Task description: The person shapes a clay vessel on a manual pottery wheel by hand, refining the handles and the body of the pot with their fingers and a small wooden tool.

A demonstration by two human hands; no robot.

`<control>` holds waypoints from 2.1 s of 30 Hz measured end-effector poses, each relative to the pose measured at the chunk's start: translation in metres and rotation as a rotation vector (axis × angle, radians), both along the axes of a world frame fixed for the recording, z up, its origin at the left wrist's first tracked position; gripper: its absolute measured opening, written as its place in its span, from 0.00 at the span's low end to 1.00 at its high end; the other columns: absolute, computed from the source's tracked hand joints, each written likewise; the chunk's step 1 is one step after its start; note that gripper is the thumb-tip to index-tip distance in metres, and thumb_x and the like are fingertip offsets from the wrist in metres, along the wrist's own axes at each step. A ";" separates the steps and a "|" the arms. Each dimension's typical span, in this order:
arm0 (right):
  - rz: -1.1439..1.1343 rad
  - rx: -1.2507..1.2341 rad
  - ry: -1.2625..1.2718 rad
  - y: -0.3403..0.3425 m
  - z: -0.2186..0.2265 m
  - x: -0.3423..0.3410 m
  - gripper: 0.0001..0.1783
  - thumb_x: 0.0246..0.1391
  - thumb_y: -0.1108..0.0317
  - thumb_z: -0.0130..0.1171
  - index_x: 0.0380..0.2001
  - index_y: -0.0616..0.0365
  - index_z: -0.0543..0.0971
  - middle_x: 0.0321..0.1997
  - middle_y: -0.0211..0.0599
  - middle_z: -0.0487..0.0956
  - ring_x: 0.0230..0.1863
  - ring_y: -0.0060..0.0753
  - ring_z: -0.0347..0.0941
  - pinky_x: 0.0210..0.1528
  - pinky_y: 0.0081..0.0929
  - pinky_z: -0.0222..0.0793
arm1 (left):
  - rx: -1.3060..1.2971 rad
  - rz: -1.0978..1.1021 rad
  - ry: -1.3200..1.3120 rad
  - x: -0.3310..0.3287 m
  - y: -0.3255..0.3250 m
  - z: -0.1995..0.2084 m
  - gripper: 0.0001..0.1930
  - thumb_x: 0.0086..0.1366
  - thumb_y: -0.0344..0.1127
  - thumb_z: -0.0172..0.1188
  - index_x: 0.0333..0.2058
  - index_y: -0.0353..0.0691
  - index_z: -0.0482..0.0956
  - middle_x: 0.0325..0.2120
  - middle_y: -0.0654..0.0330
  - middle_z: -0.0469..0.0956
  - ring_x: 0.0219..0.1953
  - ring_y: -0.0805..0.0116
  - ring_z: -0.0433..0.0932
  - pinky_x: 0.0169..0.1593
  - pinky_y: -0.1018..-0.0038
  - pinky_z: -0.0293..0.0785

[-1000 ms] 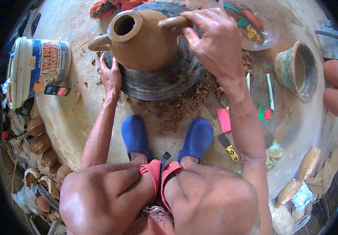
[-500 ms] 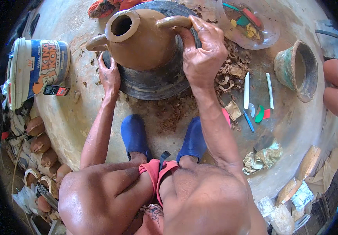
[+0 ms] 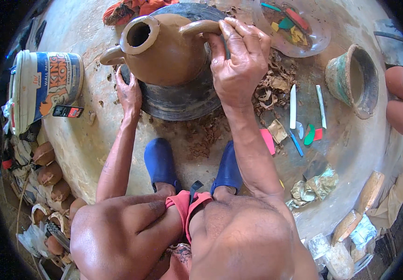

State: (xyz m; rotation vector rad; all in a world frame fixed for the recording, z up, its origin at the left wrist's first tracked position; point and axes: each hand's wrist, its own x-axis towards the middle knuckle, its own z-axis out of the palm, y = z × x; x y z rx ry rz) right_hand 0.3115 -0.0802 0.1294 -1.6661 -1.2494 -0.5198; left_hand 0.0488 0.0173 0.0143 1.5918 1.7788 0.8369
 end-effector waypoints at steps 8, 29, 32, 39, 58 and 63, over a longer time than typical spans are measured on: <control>-0.011 0.010 0.028 0.000 0.005 -0.001 0.21 0.47 0.71 0.82 0.47 0.56 0.91 0.49 0.35 0.89 0.53 0.42 0.81 0.58 0.38 0.78 | -0.022 -0.014 -0.007 0.013 -0.009 0.024 0.35 0.77 0.50 0.61 0.72 0.32 0.67 0.66 0.38 0.77 0.68 0.46 0.76 0.72 0.57 0.68; 0.014 -0.002 0.213 -0.004 -0.002 -0.008 0.19 0.47 0.73 0.81 0.45 0.57 0.91 0.48 0.35 0.89 0.54 0.44 0.80 0.59 0.40 0.78 | -0.010 -0.005 -0.006 0.003 -0.002 0.003 0.34 0.78 0.50 0.61 0.71 0.31 0.68 0.66 0.39 0.77 0.67 0.48 0.77 0.71 0.58 0.69; 0.000 0.007 0.196 0.001 0.001 -0.013 0.19 0.49 0.73 0.81 0.46 0.57 0.91 0.49 0.36 0.89 0.54 0.44 0.81 0.59 0.40 0.78 | 0.024 -0.015 0.004 -0.004 0.002 0.002 0.35 0.78 0.50 0.61 0.71 0.31 0.68 0.66 0.39 0.76 0.67 0.48 0.77 0.72 0.58 0.69; 0.041 0.061 0.301 0.004 -0.011 -0.010 0.19 0.53 0.70 0.80 0.49 0.56 0.90 0.50 0.38 0.89 0.50 0.41 0.82 0.56 0.38 0.78 | -0.034 -0.038 -0.029 0.013 -0.009 0.023 0.37 0.77 0.52 0.61 0.72 0.30 0.66 0.67 0.38 0.75 0.70 0.46 0.74 0.73 0.57 0.66; 0.197 -0.122 0.697 -0.016 -0.018 -0.051 0.22 0.75 0.58 0.55 0.54 0.68 0.86 0.61 0.58 0.84 0.66 0.73 0.73 0.74 0.57 0.63 | 0.055 -0.021 0.055 -0.004 0.004 -0.006 0.36 0.77 0.51 0.61 0.72 0.32 0.67 0.65 0.38 0.78 0.67 0.46 0.78 0.71 0.58 0.70; 0.081 -0.242 0.277 -0.034 -0.020 -0.020 0.12 0.67 0.65 0.64 0.41 0.62 0.89 0.49 0.48 0.88 0.56 0.59 0.80 0.63 0.50 0.73 | 0.024 -0.015 0.030 -0.002 0.007 -0.001 0.35 0.77 0.51 0.61 0.72 0.32 0.67 0.65 0.37 0.77 0.67 0.46 0.77 0.71 0.58 0.70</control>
